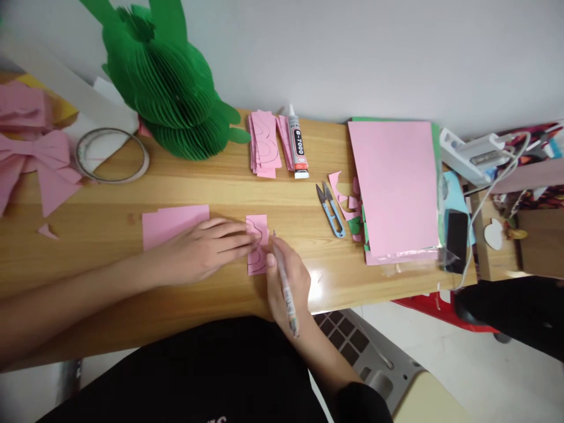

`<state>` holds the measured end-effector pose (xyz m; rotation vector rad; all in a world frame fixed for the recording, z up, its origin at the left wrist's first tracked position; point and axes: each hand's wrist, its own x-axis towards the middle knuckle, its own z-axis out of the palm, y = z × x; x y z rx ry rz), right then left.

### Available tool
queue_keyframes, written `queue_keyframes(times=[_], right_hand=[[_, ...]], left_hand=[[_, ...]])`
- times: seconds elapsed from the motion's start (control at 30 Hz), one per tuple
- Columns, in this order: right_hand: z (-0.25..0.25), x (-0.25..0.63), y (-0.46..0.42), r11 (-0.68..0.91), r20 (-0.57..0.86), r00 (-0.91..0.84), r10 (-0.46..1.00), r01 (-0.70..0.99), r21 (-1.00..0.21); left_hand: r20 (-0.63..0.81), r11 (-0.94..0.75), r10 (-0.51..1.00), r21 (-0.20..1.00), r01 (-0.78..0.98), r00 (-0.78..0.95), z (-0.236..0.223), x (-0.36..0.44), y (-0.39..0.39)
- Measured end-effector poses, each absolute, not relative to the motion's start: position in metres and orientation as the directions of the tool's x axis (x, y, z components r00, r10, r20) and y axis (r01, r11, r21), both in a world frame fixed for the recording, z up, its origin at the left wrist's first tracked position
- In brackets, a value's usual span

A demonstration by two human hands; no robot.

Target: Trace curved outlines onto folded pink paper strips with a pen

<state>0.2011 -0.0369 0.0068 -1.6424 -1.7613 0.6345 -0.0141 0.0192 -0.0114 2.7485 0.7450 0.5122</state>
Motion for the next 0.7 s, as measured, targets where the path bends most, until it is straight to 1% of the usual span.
queue_keyframes(times=[0.13,0.23,0.33,0.53,0.63,0.7], right_hand=[[0.004,0.204,-0.048,0.37,0.298,-0.239,0.924,0.756,-0.54],[0.0,0.205,-0.05,0.483,0.389,-0.323,0.862,0.756,-0.443],[-0.002,0.204,-0.049,0.518,0.429,-0.345,0.835,0.757,-0.399],[-0.003,0.2,-0.045,0.511,0.465,-0.33,0.822,0.788,-0.343],[-0.002,0.196,-0.045,0.522,0.477,-0.341,0.81,0.79,-0.321],[-0.001,0.194,-0.044,0.524,0.487,-0.34,0.805,0.792,-0.312]], left_hand=[[0.242,-0.829,0.537,0.33,0.451,0.808,-0.008,-0.014,0.018],[0.226,-0.822,0.545,0.335,0.461,0.807,-0.006,-0.014,0.018],[0.234,-0.82,0.553,0.322,0.473,0.8,-0.006,-0.012,0.017],[0.32,-0.826,0.562,0.274,0.493,0.763,-0.011,-0.01,0.017],[0.293,-0.809,0.586,0.261,0.526,0.755,-0.012,-0.012,0.018],[0.266,-0.799,0.598,0.274,0.535,0.756,-0.012,-0.013,0.018]])
